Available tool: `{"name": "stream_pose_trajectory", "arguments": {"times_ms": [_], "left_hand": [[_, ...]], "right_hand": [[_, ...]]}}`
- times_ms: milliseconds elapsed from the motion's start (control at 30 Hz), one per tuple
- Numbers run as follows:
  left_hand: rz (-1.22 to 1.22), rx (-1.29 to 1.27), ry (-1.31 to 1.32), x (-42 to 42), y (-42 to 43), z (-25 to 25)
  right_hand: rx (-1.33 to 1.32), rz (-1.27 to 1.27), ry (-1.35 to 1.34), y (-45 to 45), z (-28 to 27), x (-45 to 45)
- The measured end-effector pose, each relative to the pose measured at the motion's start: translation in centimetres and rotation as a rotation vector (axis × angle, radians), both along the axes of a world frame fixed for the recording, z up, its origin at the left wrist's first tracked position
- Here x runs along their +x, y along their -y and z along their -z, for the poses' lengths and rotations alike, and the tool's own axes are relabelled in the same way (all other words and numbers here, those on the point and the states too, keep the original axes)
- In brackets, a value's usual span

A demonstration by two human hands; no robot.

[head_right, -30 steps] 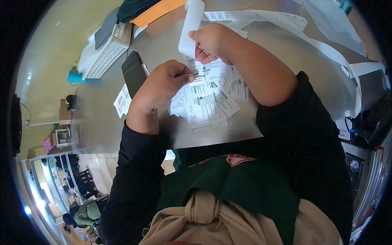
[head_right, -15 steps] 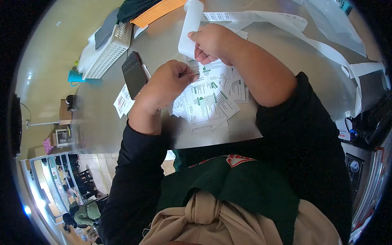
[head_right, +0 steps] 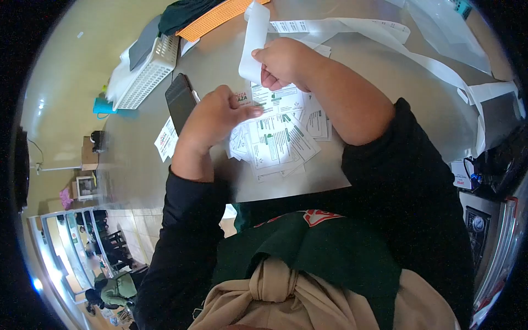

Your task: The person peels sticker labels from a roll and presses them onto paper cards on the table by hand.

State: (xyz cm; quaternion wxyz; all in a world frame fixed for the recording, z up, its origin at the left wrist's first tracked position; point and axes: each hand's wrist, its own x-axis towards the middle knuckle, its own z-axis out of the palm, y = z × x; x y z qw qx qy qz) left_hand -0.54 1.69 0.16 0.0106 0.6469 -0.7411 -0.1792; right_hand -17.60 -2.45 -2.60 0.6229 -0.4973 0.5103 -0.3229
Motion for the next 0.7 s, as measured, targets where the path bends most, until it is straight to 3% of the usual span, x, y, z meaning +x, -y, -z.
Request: {"name": "stream_pose_trajectory", "arguments": {"times_ms": [100, 200, 300, 400, 500, 600, 633, 700], "left_hand": [[-0.095, -0.061, -0.111, 1.3, 0.5, -0.1], [0.226, -0.35, -0.124, 2.9, 0.2, 0.4], [0.284, -0.24, -0.098, 2.8, 0.2, 0.6], [0.134, -0.041, -0.11, 1.8, 0.1, -0.4], [0.218, -0.18, -0.075, 2.1, 0.3, -0.1], [-0.114, 0.101, -0.508, 2.2, 0.7, -1.1], [-0.092, -0.097, -0.601, 3.3, 1.1, -0.5], [-0.283, -0.212, -0.821, 6.3, 1.0, -1.5]], "right_hand": [[0.018, -0.009, 0.046, 0.2, 0.0, -0.2], [-0.063, 0.11, 0.097, 0.5, -0.4, -0.9], [-0.161, 0.288, 0.167, 1.1, -0.1, -1.3], [-0.215, 0.36, 0.179, 1.5, 0.4, -1.6], [-0.234, 0.397, 0.207, 1.9, 0.6, -1.6], [-0.239, 0.411, 0.244, 2.0, 0.6, -1.9], [-0.242, 0.426, 0.269, 2.0, 0.5, -2.0], [-0.234, 0.463, 0.297, 2.1, 0.5, -2.3]]}}
